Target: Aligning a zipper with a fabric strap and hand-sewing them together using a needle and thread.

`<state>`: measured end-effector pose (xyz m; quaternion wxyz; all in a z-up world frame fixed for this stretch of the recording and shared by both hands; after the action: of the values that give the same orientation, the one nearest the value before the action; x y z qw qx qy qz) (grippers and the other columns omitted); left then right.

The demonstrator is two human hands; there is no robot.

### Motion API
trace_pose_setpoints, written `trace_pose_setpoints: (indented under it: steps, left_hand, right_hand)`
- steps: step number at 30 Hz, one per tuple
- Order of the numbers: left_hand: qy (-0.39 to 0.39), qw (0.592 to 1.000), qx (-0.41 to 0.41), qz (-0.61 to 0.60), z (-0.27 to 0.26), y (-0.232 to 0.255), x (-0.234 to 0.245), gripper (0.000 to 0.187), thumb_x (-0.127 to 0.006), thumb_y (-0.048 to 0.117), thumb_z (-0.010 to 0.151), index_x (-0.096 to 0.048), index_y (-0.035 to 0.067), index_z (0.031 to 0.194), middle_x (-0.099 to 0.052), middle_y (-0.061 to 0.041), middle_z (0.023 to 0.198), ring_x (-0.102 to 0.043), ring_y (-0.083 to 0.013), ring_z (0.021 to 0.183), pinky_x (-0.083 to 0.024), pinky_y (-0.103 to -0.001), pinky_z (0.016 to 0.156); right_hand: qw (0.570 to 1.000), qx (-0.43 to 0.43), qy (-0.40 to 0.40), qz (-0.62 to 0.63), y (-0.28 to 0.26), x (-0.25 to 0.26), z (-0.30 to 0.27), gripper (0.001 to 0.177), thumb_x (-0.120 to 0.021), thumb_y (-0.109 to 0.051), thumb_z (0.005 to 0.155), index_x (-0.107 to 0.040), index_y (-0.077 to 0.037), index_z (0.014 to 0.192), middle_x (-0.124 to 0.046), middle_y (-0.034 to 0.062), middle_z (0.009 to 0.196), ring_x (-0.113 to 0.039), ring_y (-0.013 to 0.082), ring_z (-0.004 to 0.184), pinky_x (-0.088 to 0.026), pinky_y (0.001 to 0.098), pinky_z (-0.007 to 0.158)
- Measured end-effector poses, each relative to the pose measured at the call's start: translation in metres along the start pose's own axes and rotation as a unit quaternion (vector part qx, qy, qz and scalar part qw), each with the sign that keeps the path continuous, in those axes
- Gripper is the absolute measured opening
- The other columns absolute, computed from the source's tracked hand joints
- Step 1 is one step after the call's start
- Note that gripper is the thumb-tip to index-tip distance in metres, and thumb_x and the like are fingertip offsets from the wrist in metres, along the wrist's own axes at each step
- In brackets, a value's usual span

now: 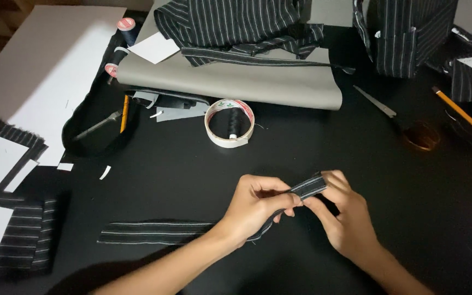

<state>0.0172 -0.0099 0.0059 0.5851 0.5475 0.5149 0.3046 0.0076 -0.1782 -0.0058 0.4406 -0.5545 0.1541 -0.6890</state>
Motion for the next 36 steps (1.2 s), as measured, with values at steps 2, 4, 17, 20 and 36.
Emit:
trace_pose_setpoints:
  steps: [2,4,17,20,36]
  left_hand:
    - [0.01,1.0,-0.001,0.011,0.0,-0.002,-0.001,0.009,-0.068,0.002,0.075,-0.07,0.002,0.066,-0.063,-0.008,0.056,-0.052,-0.0101,0.049,-0.041,-0.02,0.045]
    - [0.019,1.0,-0.01,0.016,0.001,-0.003,-0.001,0.01,-0.068,0.002,0.074,-0.069,0.002,0.064,-0.062,-0.007,0.055,-0.05,-0.0102,0.046,-0.039,-0.02,0.044]
    - [0.011,0.996,-0.077,0.054,0.002,-0.016,-0.001,0.01,-0.067,0.001,0.08,-0.07,0.003,0.071,-0.065,-0.007,0.058,-0.053,-0.0083,0.044,-0.042,-0.018,0.043]
    - [0.011,0.997,-0.059,0.054,0.005,-0.023,0.0,0.009,-0.069,0.004,0.078,-0.07,0.004,0.069,-0.064,-0.005,0.057,-0.052,-0.0074,0.044,-0.041,-0.019,0.042]
    - [0.031,0.997,-0.029,0.058,0.005,-0.008,-0.003,0.011,-0.07,0.002,0.074,-0.069,0.003,0.063,-0.063,-0.006,0.053,-0.05,-0.0091,0.041,-0.038,-0.019,0.042]
  right_hand:
    - [0.998,0.033,0.039,-0.032,-0.006,0.002,0.0,0.008,-0.063,-0.015,0.083,-0.068,-0.008,0.082,-0.064,0.0011,0.084,-0.056,0.0165,0.088,-0.044,0.0281,0.08]
    - [0.996,0.043,0.074,-0.018,0.0,0.002,-0.001,0.01,-0.068,-0.01,0.079,-0.066,-0.006,0.089,-0.064,0.0051,0.089,-0.059,0.0183,0.089,-0.045,0.0295,0.083]
    - [0.97,0.151,0.124,-0.142,-0.03,0.016,0.001,0.019,-0.075,-0.024,0.074,-0.071,-0.023,0.092,-0.05,0.0109,0.129,-0.042,0.0353,0.125,-0.037,0.0466,0.104]
    - [0.984,0.11,0.11,-0.087,-0.016,0.018,0.002,0.013,-0.073,-0.02,0.076,-0.072,-0.026,0.088,-0.052,0.0067,0.13,-0.044,0.0282,0.126,-0.038,0.0405,0.096]
    - [0.989,0.096,0.097,0.061,-0.052,0.045,0.036,0.006,-0.05,-0.007,0.091,-0.055,-0.006,0.089,-0.056,0.0144,0.113,-0.048,0.0299,0.125,-0.034,0.0439,0.11]
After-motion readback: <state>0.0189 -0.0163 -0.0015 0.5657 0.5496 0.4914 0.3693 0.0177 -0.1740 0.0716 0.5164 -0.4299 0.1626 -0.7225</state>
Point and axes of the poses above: each hand's wrist, its own z-axis towards the middle knuckle, its own x-axis out of the back of the hand, y = z × x, the point moved 2 cm from there along z, towards the middle knuckle
